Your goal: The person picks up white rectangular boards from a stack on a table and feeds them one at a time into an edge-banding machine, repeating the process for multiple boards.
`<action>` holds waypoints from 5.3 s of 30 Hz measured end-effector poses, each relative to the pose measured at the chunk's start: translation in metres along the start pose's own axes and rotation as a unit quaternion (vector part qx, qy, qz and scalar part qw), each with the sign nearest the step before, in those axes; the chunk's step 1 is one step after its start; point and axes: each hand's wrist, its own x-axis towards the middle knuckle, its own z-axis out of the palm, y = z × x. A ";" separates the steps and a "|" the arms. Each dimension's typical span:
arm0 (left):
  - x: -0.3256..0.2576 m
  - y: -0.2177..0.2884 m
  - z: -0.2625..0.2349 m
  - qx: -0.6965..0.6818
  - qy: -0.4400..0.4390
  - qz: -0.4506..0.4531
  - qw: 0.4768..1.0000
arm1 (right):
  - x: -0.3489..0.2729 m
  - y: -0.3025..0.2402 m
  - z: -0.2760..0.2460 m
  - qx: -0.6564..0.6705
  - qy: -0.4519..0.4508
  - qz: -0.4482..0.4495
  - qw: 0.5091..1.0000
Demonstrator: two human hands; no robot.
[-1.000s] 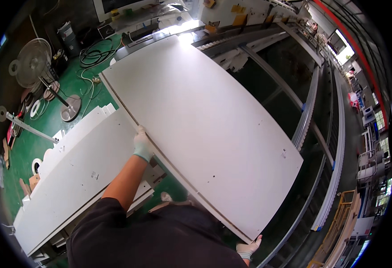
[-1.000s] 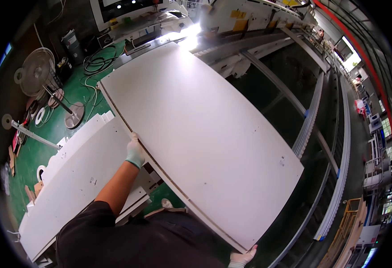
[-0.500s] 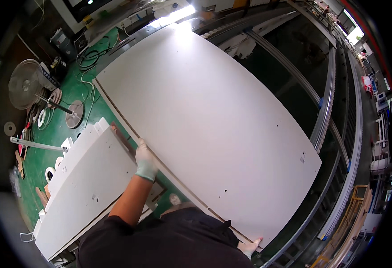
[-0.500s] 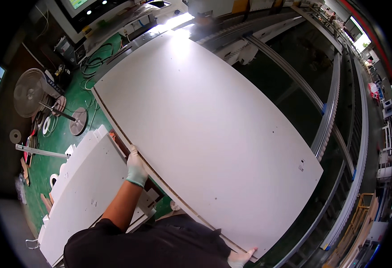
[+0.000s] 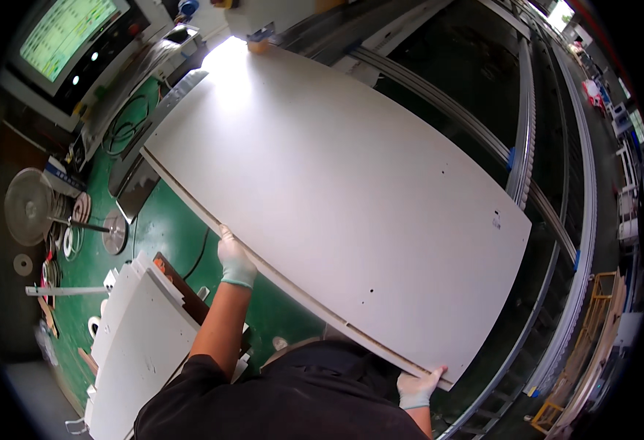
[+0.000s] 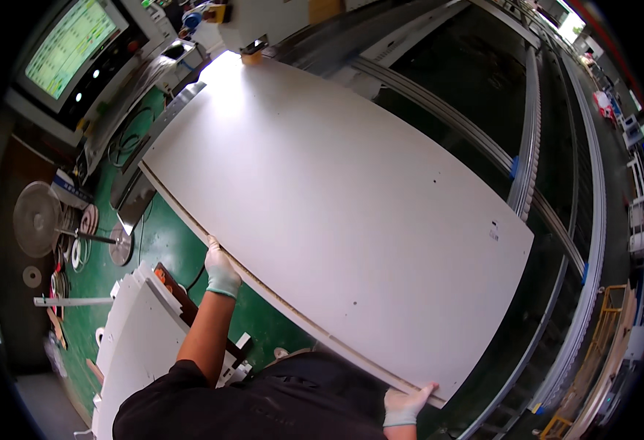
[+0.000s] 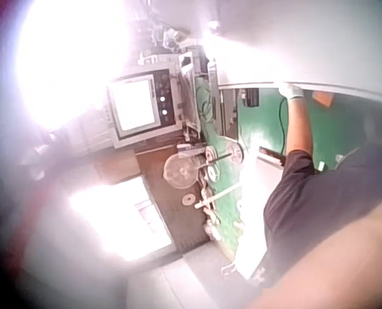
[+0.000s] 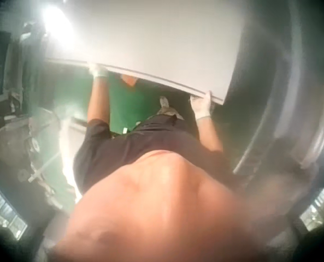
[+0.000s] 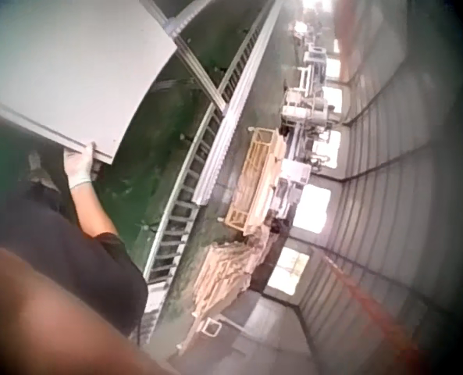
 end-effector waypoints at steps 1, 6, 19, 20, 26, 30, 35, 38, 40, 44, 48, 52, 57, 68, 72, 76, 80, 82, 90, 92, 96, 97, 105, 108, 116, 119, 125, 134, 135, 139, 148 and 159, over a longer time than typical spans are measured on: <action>0.011 -0.007 0.009 0.001 -0.007 0.002 1.000 | 0.009 -0.003 0.008 0.002 -0.006 -0.001 1.000; 0.059 -0.038 0.056 -0.011 -0.009 -0.002 1.000 | 0.041 -0.022 0.049 0.049 -0.004 0.032 0.998; 0.074 -0.022 0.161 -0.027 -0.142 0.016 0.989 | 0.142 0.002 0.137 -0.060 -0.332 0.247 0.909; 0.065 -0.022 0.149 0.019 -0.151 0.033 0.988 | 0.144 0.019 0.144 -0.090 -0.356 0.271 0.890; -0.093 -0.087 -0.074 0.612 -0.243 0.112 0.744 | 0.112 0.183 0.165 -0.379 -0.386 0.346 0.766; -0.229 -0.157 -0.294 0.701 -0.151 -0.057 0.695 | 0.084 0.317 0.132 -0.595 -0.545 0.185 0.560; -0.478 -0.249 -0.527 0.420 0.343 -0.233 0.807 | -0.014 0.463 0.079 -0.648 -0.708 0.079 0.269; -0.622 -0.307 -0.550 0.056 0.603 -0.143 0.783 | -0.084 0.486 0.021 -0.731 -0.640 0.209 0.108; -0.654 -0.320 -0.551 -0.132 0.612 -0.010 0.780 | -0.097 0.514 0.024 -0.739 -0.670 0.011 0.071; -0.713 -0.412 -0.498 -0.524 0.261 0.168 0.793 | -0.121 0.493 -0.007 -0.750 -0.660 0.012 0.027; -0.546 -0.395 -0.412 -0.308 0.564 -0.107 0.758 | -0.079 0.508 0.003 -0.749 -0.655 -0.036 0.088; -0.459 -0.332 -0.470 -0.383 0.248 0.094 0.885 | -0.078 0.512 -0.019 -0.726 -0.504 0.298 0.360; -0.434 -0.241 -0.614 -0.012 0.275 0.297 0.914 | -0.179 0.442 -0.090 -0.715 -0.417 0.423 0.369; -0.274 -0.079 -0.670 -0.240 0.525 0.053 0.815 | -0.063 0.363 -0.108 -0.656 -0.522 0.267 0.476; -0.311 -0.108 -0.766 -0.402 0.447 0.164 0.782 | -0.051 0.333 -0.079 -0.725 -0.575 0.015 0.378; -0.336 -0.066 -0.804 -0.435 0.390 0.187 0.790 | -0.081 0.398 0.041 -0.725 -0.479 -0.495 0.034; -0.385 -0.035 -0.887 -0.451 0.401 0.110 0.790 | -0.083 0.398 0.001 -0.690 -0.415 -0.588 -0.077; -0.386 -0.017 -0.928 -0.430 0.406 0.092 0.801 | -0.060 0.357 -0.068 -0.658 -0.457 -0.596 -0.051; -0.370 -0.021 -1.090 -0.392 0.413 0.128 0.812 | -0.179 0.512 -0.116 -0.705 -0.465 -0.532 -0.055; -0.372 -0.004 -1.097 -0.417 0.381 0.138 0.814 | -0.184 0.491 -0.124 -0.703 -0.456 -0.543 -0.053; -0.412 0.030 -1.127 -0.452 0.332 0.175 0.810 | -0.198 0.454 -0.183 -0.723 -0.434 -0.537 0.010; -0.416 0.026 -1.143 -0.429 0.348 0.170 0.816 | -0.196 0.442 -0.196 -0.745 -0.394 -0.537 -0.031; -0.528 -0.051 -1.216 -0.397 0.324 0.025 0.858 | -0.302 0.470 -0.438 -0.827 -0.457 -0.233 -0.230; -0.567 -0.071 -1.236 -0.380 0.288 -0.017 0.879 | -0.392 0.503 -0.523 -0.833 -0.494 -0.172 -0.181; -0.645 -0.083 -1.184 -0.369 0.183 -0.088 0.907 | -0.424 0.401 -0.578 -0.839 -0.490 -0.182 -0.152; -0.687 -0.093 -1.138 -0.401 0.084 -0.090 0.908 | -0.389 0.336 -0.593 -0.843 -0.461 -0.259 -0.100; -0.773 -0.185 -1.076 -0.354 0.020 -0.230 0.906 | -0.245 0.131 -0.669 -0.829 -0.428 -0.361 0.014; -0.748 -0.202 -1.059 -0.300 0.034 -0.055 0.952 | -0.110 -0.172 -0.762 -0.874 -0.332 -0.329 0.136; -0.728 -0.193 -1.051 -0.280 0.021 -0.039 0.959 | -0.097 -0.196 -0.764 -0.866 -0.332 -0.340 0.152; -0.680 -0.197 -0.963 -0.275 0.068 -0.155 0.946 | -0.069 -0.274 -0.752 -0.831 -0.296 -0.450 0.141; -0.668 -0.168 -0.672 -0.297 -0.097 -0.221 0.924 | -0.080 -0.441 -0.652 -0.702 -0.138 -0.661 0.224; -0.614 -0.195 -0.417 -0.257 -0.154 -0.210 0.931 | 0.062 -0.540 -0.563 -0.746 -0.078 -0.598 0.284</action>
